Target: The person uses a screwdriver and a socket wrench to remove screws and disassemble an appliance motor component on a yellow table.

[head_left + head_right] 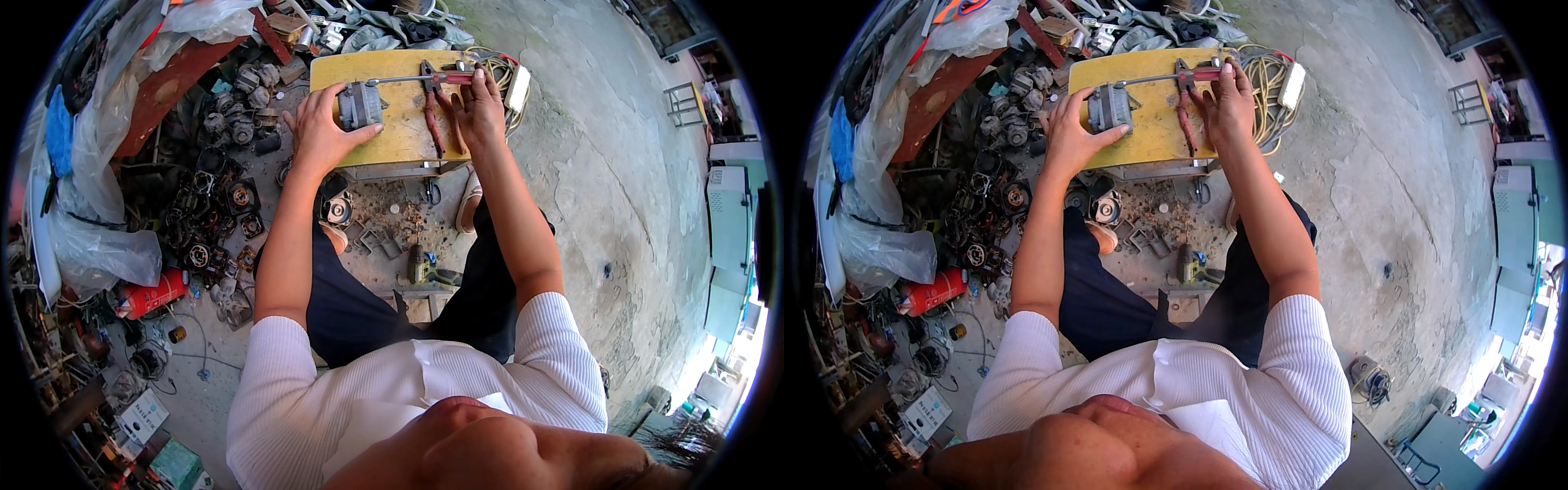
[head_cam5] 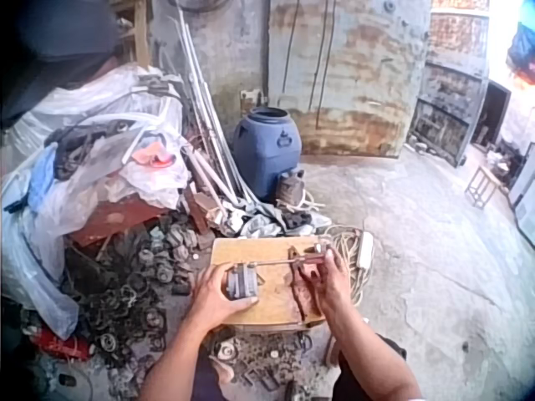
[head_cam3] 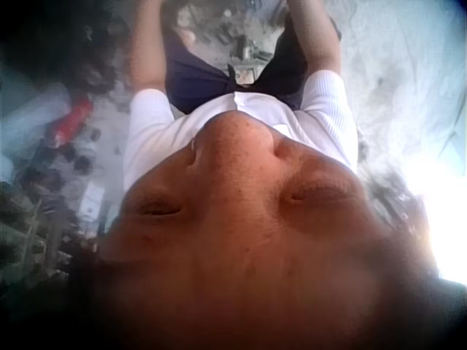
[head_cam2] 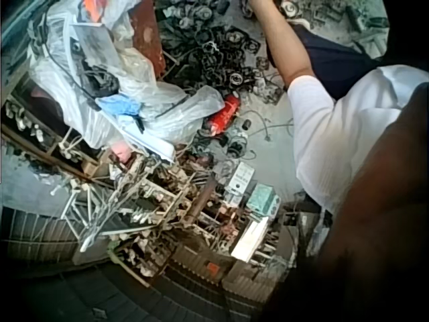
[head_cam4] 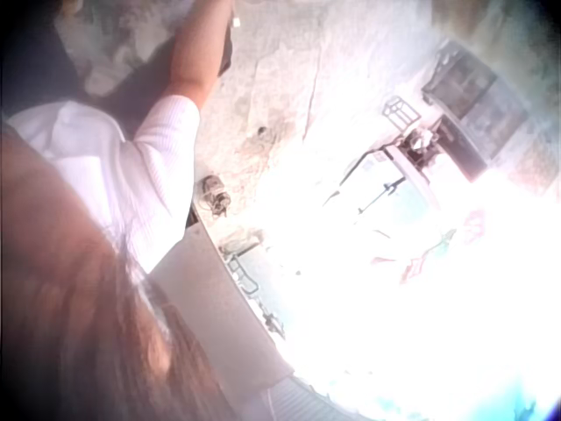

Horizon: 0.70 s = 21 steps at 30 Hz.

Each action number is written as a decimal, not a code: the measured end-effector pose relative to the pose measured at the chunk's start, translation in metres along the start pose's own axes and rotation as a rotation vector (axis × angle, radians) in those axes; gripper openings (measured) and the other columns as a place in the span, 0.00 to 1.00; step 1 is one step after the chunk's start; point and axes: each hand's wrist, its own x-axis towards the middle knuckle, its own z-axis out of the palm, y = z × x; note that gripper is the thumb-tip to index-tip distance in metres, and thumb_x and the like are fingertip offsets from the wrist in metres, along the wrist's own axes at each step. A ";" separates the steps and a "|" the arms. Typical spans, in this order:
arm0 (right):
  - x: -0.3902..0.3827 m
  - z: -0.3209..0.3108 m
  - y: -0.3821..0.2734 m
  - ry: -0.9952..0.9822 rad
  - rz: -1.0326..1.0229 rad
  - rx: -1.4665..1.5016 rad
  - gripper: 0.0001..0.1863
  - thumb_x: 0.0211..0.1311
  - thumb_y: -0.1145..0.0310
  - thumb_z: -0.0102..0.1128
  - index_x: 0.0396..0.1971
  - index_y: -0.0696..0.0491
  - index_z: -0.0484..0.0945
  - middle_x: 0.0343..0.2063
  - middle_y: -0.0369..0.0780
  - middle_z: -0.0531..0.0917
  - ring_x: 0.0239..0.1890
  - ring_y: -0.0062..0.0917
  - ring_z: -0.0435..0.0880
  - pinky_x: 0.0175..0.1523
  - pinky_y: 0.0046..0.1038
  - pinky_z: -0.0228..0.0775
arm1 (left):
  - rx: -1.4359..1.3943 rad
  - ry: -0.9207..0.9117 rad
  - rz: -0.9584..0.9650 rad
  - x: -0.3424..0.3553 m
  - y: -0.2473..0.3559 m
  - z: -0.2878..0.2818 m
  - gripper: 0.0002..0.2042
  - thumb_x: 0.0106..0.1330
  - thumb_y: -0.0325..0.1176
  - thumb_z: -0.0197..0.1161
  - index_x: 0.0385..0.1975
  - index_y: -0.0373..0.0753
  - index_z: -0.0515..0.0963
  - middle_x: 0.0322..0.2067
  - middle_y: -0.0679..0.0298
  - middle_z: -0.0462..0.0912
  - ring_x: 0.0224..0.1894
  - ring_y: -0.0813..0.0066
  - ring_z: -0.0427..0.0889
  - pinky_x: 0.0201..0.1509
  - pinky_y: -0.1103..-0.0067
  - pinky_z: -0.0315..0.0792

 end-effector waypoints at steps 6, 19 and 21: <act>0.019 -0.019 0.009 -0.034 -0.107 0.011 0.22 0.75 0.61 0.51 0.65 0.51 0.65 0.53 0.38 0.77 0.54 0.27 0.77 0.53 0.40 0.77 | -0.008 -0.011 0.010 0.003 0.005 0.001 0.44 0.44 0.59 0.77 0.62 0.48 0.69 0.59 0.58 0.73 0.66 0.53 0.65 0.70 0.43 0.44; 0.012 -0.010 0.003 0.037 -0.057 0.021 0.20 0.76 0.63 0.49 0.64 0.50 0.66 0.52 0.39 0.77 0.53 0.28 0.78 0.54 0.42 0.78 | 0.038 0.014 0.020 0.002 0.008 -0.003 0.43 0.44 0.56 0.78 0.60 0.43 0.72 0.58 0.56 0.74 0.63 0.54 0.68 0.68 0.61 0.59; 0.018 -0.017 0.005 0.019 -0.039 0.040 0.20 0.76 0.64 0.50 0.63 0.50 0.66 0.51 0.39 0.77 0.52 0.28 0.78 0.54 0.42 0.78 | 0.044 0.008 0.016 0.002 0.011 -0.004 0.43 0.44 0.57 0.78 0.60 0.43 0.72 0.57 0.56 0.74 0.63 0.54 0.68 0.68 0.61 0.59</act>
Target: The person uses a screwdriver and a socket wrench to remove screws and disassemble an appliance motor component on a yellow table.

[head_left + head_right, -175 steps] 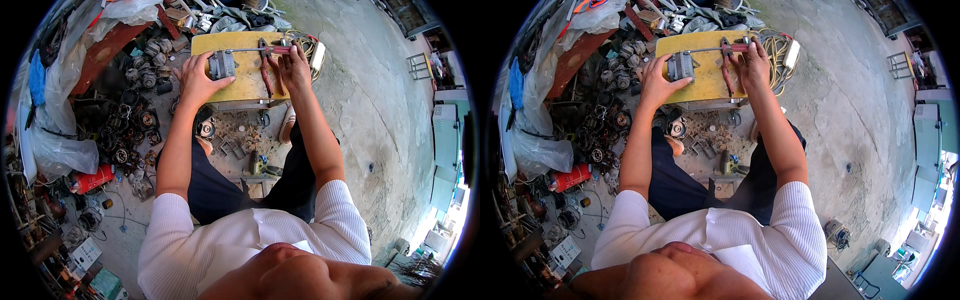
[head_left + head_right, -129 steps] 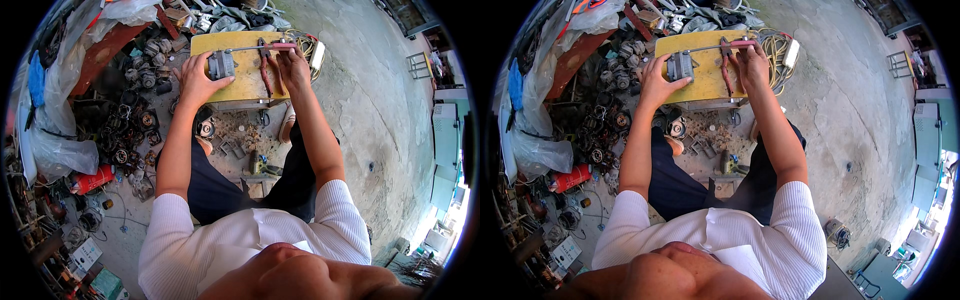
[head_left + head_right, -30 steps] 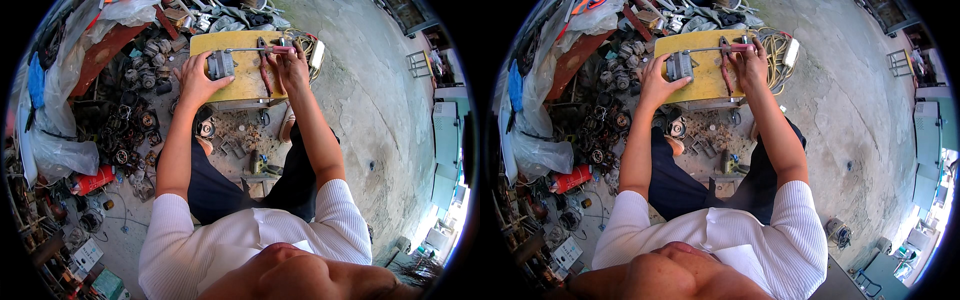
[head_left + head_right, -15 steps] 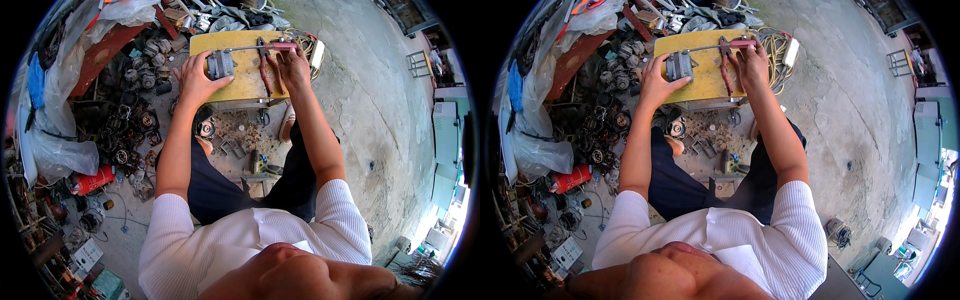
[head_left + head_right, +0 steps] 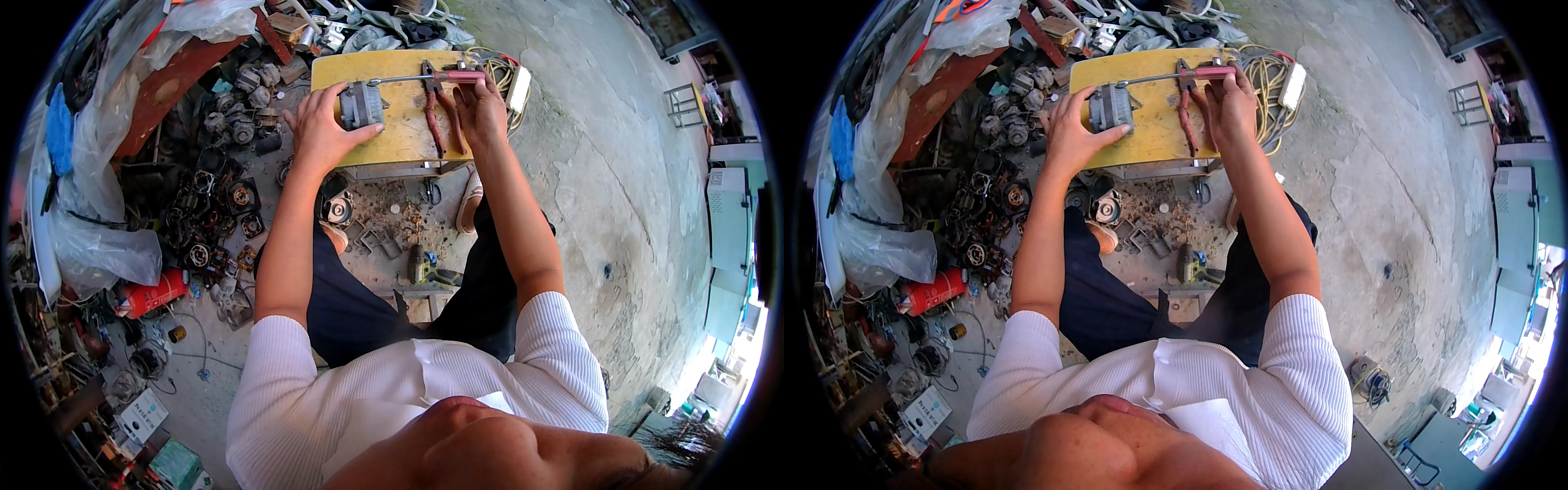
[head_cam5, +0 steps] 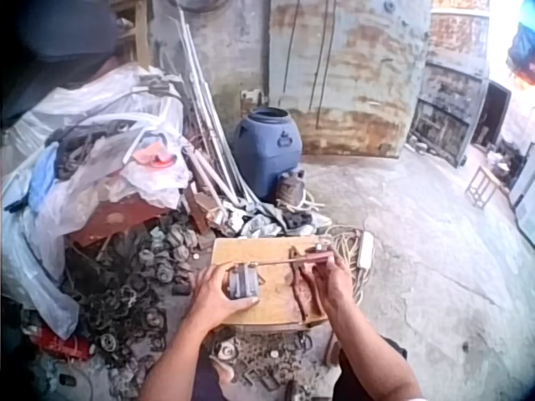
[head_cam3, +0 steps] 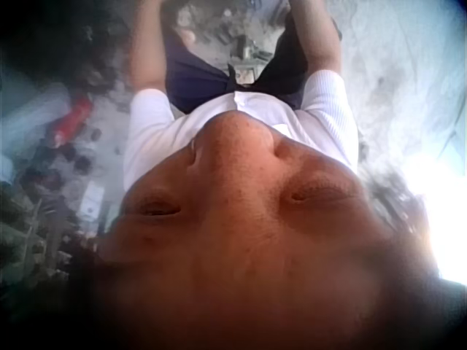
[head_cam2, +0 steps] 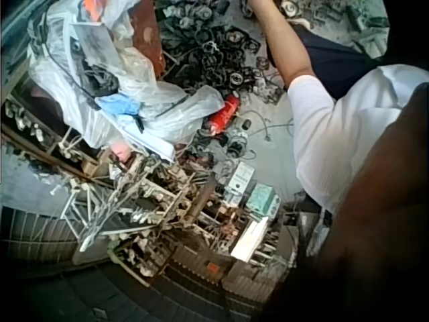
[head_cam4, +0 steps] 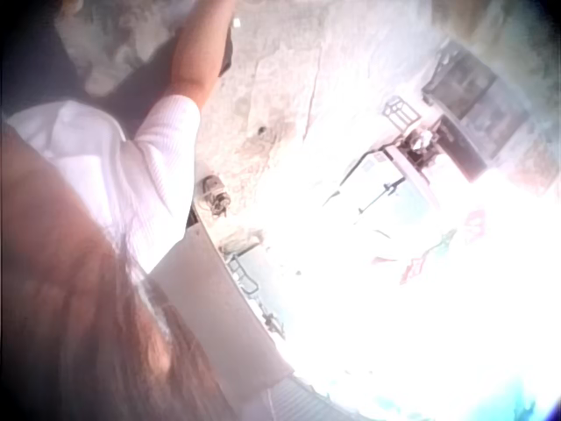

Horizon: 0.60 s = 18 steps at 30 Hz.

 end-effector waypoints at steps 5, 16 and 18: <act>-0.021 0.022 -0.006 0.026 0.021 -0.034 0.20 0.75 0.67 0.51 0.63 0.53 0.64 0.51 0.41 0.76 0.52 0.28 0.78 0.57 0.36 0.76 | -0.008 0.000 -0.017 -0.002 -0.007 0.000 0.42 0.44 0.57 0.78 0.60 0.43 0.72 0.57 0.56 0.74 0.64 0.54 0.67 0.69 0.61 0.58; -0.013 0.014 -0.001 0.012 0.036 -0.028 0.22 0.74 0.68 0.52 0.65 0.48 0.63 0.54 0.38 0.76 0.52 0.26 0.78 0.59 0.42 0.75 | -0.040 -0.025 -0.021 -0.002 -0.013 0.005 0.45 0.43 0.61 0.76 0.63 0.48 0.70 0.60 0.57 0.72 0.67 0.53 0.64 0.70 0.42 0.42; -0.017 0.019 -0.006 0.022 0.046 -0.031 0.23 0.75 0.69 0.51 0.67 0.47 0.62 0.55 0.38 0.75 0.53 0.26 0.78 0.59 0.43 0.74 | -0.049 -0.025 -0.026 -0.002 -0.013 0.005 0.45 0.43 0.61 0.76 0.63 0.48 0.70 0.60 0.57 0.71 0.67 0.53 0.64 0.70 0.41 0.41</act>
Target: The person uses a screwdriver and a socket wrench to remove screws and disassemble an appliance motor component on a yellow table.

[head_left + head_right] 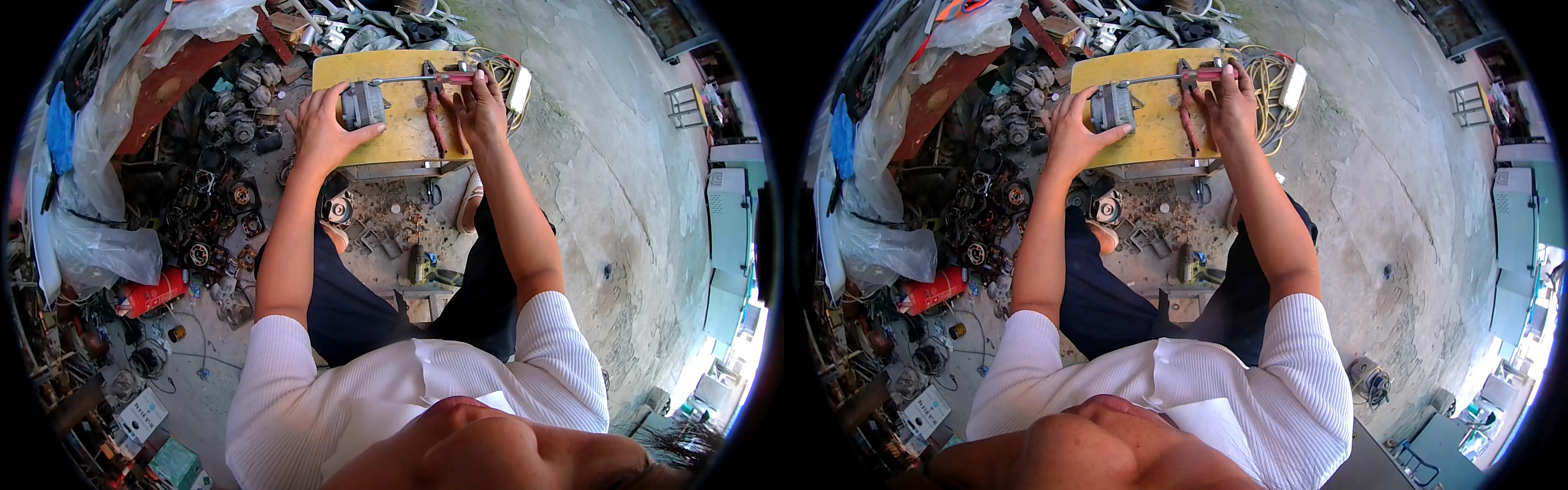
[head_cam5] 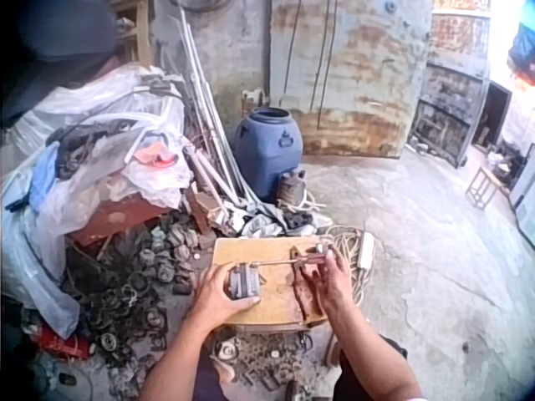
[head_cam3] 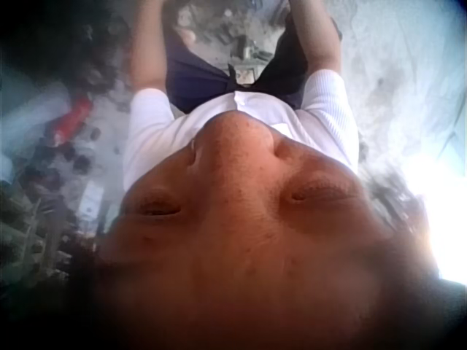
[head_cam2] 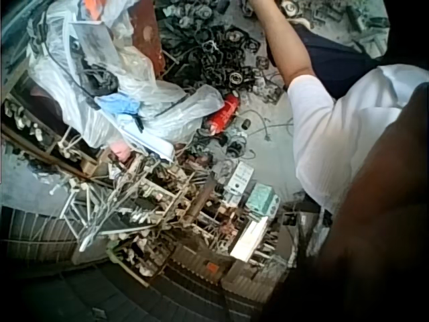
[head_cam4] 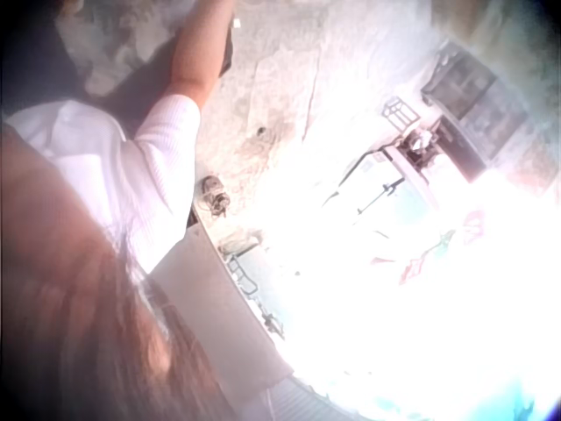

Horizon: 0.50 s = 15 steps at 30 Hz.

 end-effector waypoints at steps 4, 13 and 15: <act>0.011 -0.013 0.007 -0.022 -0.048 0.019 0.23 0.74 0.65 0.53 0.65 0.47 0.63 0.54 0.38 0.76 0.53 0.26 0.78 0.57 0.43 0.74 | -0.011 -0.005 0.005 0.001 0.002 0.001 0.45 0.43 0.61 0.76 0.63 0.49 0.69 0.60 0.58 0.71 0.68 0.53 0.63 0.70 0.40 0.40; 0.002 -0.003 0.001 -0.002 -0.031 -0.020 0.22 0.77 0.63 0.48 0.66 0.48 0.63 0.55 0.39 0.75 0.54 0.30 0.78 0.52 0.42 0.77 | 0.073 0.037 0.028 -0.001 0.008 -0.004 0.43 0.45 0.57 0.78 0.61 0.44 0.71 0.57 0.57 0.74 0.63 0.53 0.68 0.68 0.61 0.60; 0.002 -0.005 0.000 -0.009 -0.051 -0.036 0.22 0.77 0.63 0.48 0.66 0.48 0.63 0.56 0.40 0.75 0.55 0.32 0.77 0.51 0.43 0.78 | 0.046 0.033 0.025 0.000 0.008 -0.003 0.43 0.45 0.57 0.78 0.61 0.44 0.71 0.57 0.56 0.74 0.63 0.53 0.68 0.67 0.61 0.60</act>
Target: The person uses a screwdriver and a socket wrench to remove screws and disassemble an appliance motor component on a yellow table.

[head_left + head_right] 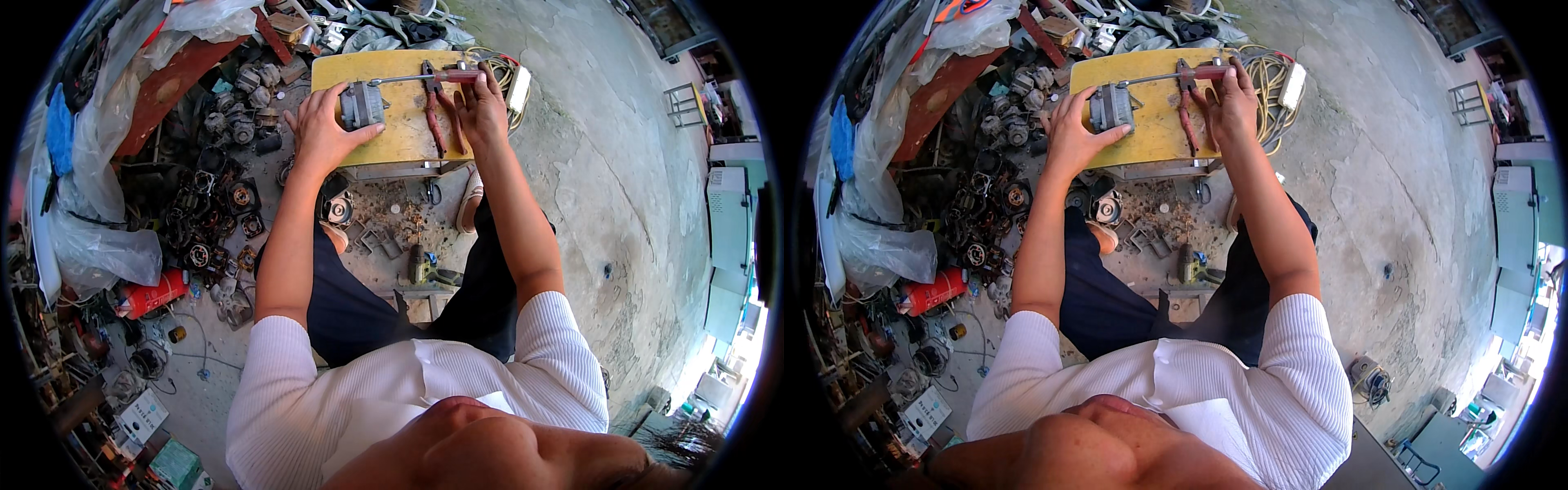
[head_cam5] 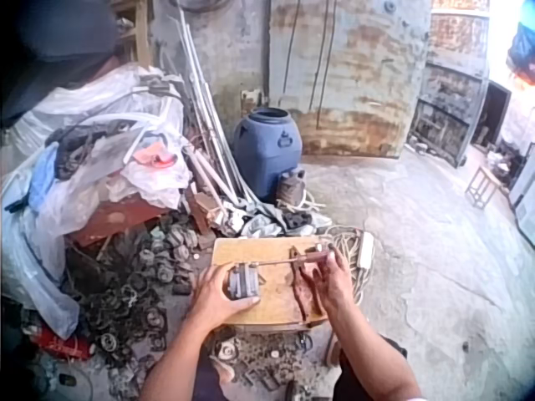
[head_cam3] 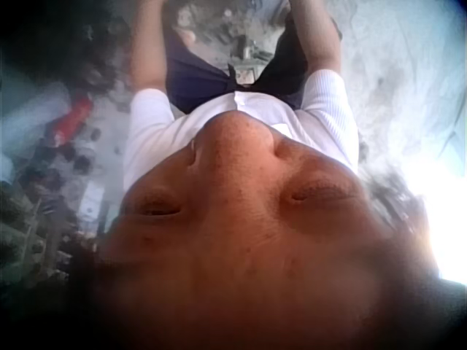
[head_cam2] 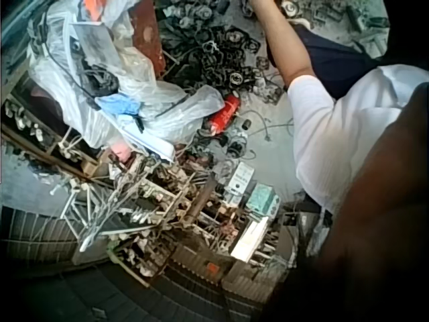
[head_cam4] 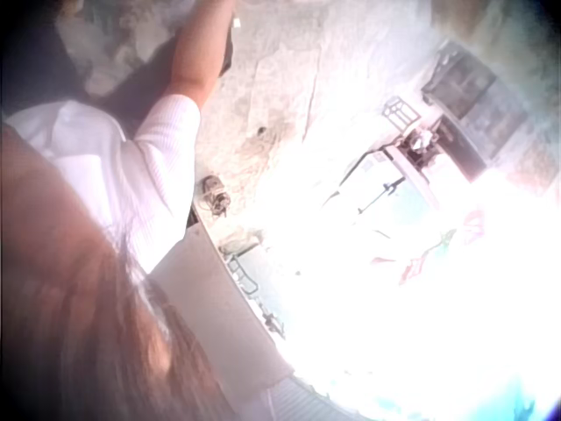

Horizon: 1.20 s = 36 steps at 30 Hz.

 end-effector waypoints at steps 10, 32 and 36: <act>-0.004 0.008 -0.006 0.037 0.044 0.010 0.22 0.75 0.66 0.51 0.66 0.50 0.64 0.55 0.40 0.76 0.54 0.29 0.77 0.58 0.40 0.74 | -0.041 -0.021 -0.020 -0.001 -0.007 0.004 0.44 0.44 0.61 0.76 0.63 0.49 0.70 0.59 0.58 0.72 0.67 0.53 0.64 0.70 0.40 0.41; 0.009 -0.008 0.006 0.046 0.007 0.009 0.20 0.76 0.66 0.50 0.63 0.51 0.66 0.52 0.38 0.78 0.52 0.26 0.78 0.56 0.30 0.73 | -0.044 -0.029 -0.014 0.001 -0.004 0.003 0.44 0.44 0.61 0.76 0.63 0.49 0.69 0.59 0.58 0.72 0.67 0.53 0.65 0.70 0.40 0.42; -0.010 0.012 -0.008 0.030 0.054 0.046 0.20 0.75 0.68 0.50 0.64 0.52 0.65 0.52 0.39 0.78 0.51 0.26 0.79 0.56 0.32 0.74 | -0.036 -0.025 -0.017 -0.001 -0.008 0.003 0.44 0.44 0.61 0.76 0.63 0.49 0.69 0.59 0.58 0.72 0.67 0.53 0.65 0.70 0.41 0.42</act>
